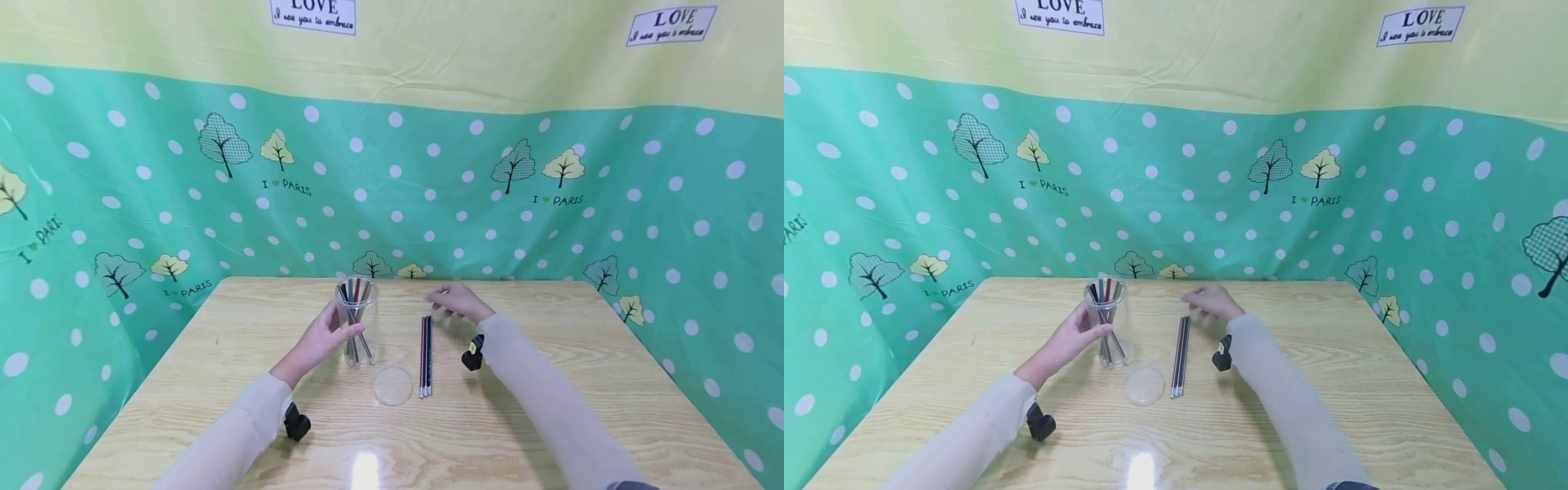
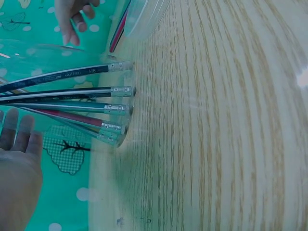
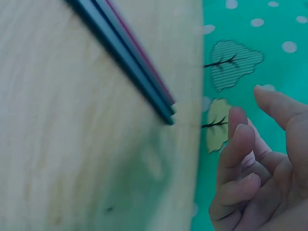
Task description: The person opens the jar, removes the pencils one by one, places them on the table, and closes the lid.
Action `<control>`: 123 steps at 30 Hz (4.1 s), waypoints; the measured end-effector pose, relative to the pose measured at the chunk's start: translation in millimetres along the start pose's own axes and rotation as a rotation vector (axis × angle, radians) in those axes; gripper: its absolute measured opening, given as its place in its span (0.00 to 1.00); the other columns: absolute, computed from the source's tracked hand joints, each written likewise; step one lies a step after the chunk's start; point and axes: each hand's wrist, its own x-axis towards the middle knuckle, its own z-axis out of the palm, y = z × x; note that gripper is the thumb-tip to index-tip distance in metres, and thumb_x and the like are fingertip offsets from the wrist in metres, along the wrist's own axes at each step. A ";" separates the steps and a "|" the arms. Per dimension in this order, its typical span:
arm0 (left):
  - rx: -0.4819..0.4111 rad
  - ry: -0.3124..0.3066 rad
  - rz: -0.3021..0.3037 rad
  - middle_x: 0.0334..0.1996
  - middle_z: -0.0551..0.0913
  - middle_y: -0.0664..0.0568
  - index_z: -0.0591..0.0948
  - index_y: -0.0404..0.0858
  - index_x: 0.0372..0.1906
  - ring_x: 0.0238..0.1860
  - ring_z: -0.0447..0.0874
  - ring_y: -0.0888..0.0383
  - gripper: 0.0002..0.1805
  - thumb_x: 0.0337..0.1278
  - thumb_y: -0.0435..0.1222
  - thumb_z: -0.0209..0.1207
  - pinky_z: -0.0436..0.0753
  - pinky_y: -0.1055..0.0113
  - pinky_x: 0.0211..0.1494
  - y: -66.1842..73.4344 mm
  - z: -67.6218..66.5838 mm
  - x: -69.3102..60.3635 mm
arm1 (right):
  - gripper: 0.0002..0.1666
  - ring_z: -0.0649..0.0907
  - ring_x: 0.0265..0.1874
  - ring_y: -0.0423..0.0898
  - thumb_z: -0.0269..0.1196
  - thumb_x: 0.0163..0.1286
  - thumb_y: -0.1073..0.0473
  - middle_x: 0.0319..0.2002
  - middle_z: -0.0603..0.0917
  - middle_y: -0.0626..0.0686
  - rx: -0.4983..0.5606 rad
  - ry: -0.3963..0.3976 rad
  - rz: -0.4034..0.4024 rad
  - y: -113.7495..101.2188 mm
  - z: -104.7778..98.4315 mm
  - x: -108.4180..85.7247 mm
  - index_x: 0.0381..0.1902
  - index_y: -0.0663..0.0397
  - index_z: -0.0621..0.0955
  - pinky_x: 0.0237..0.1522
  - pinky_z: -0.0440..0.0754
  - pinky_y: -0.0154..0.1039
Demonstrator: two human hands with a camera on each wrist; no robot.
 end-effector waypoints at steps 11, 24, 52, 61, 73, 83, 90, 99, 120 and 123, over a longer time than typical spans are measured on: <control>-0.004 -0.001 -0.012 0.72 0.67 0.42 0.60 0.46 0.76 0.73 0.63 0.43 0.42 0.61 0.48 0.68 0.64 0.47 0.73 -1.7 -0.7 0.1 | 0.23 0.81 0.31 0.50 0.63 0.71 0.40 0.54 0.82 0.58 -0.014 -0.024 -0.134 -40.9 1.6 1.3 0.52 0.50 0.82 0.23 0.67 0.34; -0.007 -0.005 -0.006 0.73 0.66 0.44 0.59 0.49 0.77 0.73 0.61 0.44 0.42 0.63 0.49 0.67 0.62 0.46 0.74 -1.0 -1.1 -0.7 | 0.19 0.82 0.36 0.56 0.64 0.70 0.39 0.58 0.81 0.54 -0.001 -0.064 -0.262 -99.6 16.3 -17.8 0.48 0.44 0.84 0.26 0.74 0.35; -0.011 -0.029 0.015 0.72 0.67 0.45 0.58 0.47 0.76 0.73 0.62 0.46 0.40 0.66 0.45 0.65 0.64 0.46 0.73 -0.3 -0.9 1.1 | 0.11 0.85 0.36 0.41 0.72 0.65 0.53 0.35 0.87 0.44 -0.138 -0.071 -0.504 -153.5 53.4 -28.9 0.43 0.50 0.87 0.39 0.83 0.37; -0.021 -0.027 0.009 0.70 0.70 0.45 0.60 0.47 0.75 0.72 0.64 0.46 0.40 0.64 0.46 0.66 0.66 0.46 0.72 0.3 -1.1 -0.2 | 0.09 0.84 0.34 0.38 0.72 0.66 0.53 0.33 0.86 0.41 -0.235 -0.033 -0.512 -156.7 65.0 -30.7 0.41 0.48 0.87 0.37 0.83 0.35; -0.020 -0.041 -0.006 0.70 0.68 0.46 0.56 0.52 0.78 0.73 0.63 0.46 0.42 0.65 0.48 0.65 0.68 0.45 0.71 -0.2 -2.4 -1.0 | 0.06 0.83 0.34 0.36 0.72 0.66 0.52 0.37 0.86 0.38 -0.325 -0.004 -0.509 -157.8 73.1 -28.9 0.39 0.44 0.89 0.37 0.82 0.33; -0.006 -0.043 -0.001 0.72 0.66 0.48 0.55 0.54 0.78 0.74 0.61 0.46 0.43 0.65 0.48 0.65 0.66 0.45 0.72 0.0 -2.5 -2.3 | 0.04 0.79 0.39 0.31 0.71 0.65 0.46 0.28 0.83 0.28 -0.502 0.026 -0.519 -162.6 75.6 -31.6 0.36 0.35 0.89 0.52 0.68 0.43; -0.005 -0.038 0.007 0.72 0.67 0.47 0.57 0.52 0.77 0.74 0.60 0.47 0.41 0.65 0.48 0.65 0.64 0.46 0.73 -1.0 -2.5 -1.5 | 0.06 0.80 0.38 0.32 0.70 0.66 0.46 0.29 0.85 0.31 -0.507 0.014 -0.521 -164.2 73.9 -34.1 0.36 0.37 0.89 0.50 0.70 0.41; -0.014 -0.031 0.019 0.70 0.69 0.47 0.60 0.50 0.75 0.73 0.61 0.47 0.38 0.65 0.45 0.65 0.63 0.47 0.74 -1.0 -1.1 0.1 | 0.04 0.84 0.32 0.36 0.69 0.66 0.52 0.31 0.86 0.39 -0.366 -0.042 -0.528 -159.2 67.6 -30.4 0.35 0.44 0.86 0.36 0.83 0.32; -0.012 -0.007 0.004 0.70 0.69 0.42 0.61 0.45 0.75 0.73 0.62 0.43 0.39 0.64 0.44 0.67 0.62 0.46 0.74 -1.7 0.0 1.2 | 0.07 0.84 0.39 0.43 0.70 0.66 0.56 0.35 0.86 0.44 -0.195 0.008 -0.585 -163.1 41.0 -36.5 0.41 0.49 0.85 0.44 0.82 0.40; -0.009 -0.002 -0.008 0.70 0.69 0.42 0.61 0.46 0.75 0.73 0.62 0.43 0.40 0.64 0.45 0.67 0.62 0.46 0.74 -0.9 -0.1 1.1 | 0.07 0.84 0.37 0.43 0.69 0.67 0.56 0.34 0.86 0.44 -0.184 0.025 -0.595 -164.9 36.9 -36.9 0.40 0.49 0.85 0.42 0.82 0.39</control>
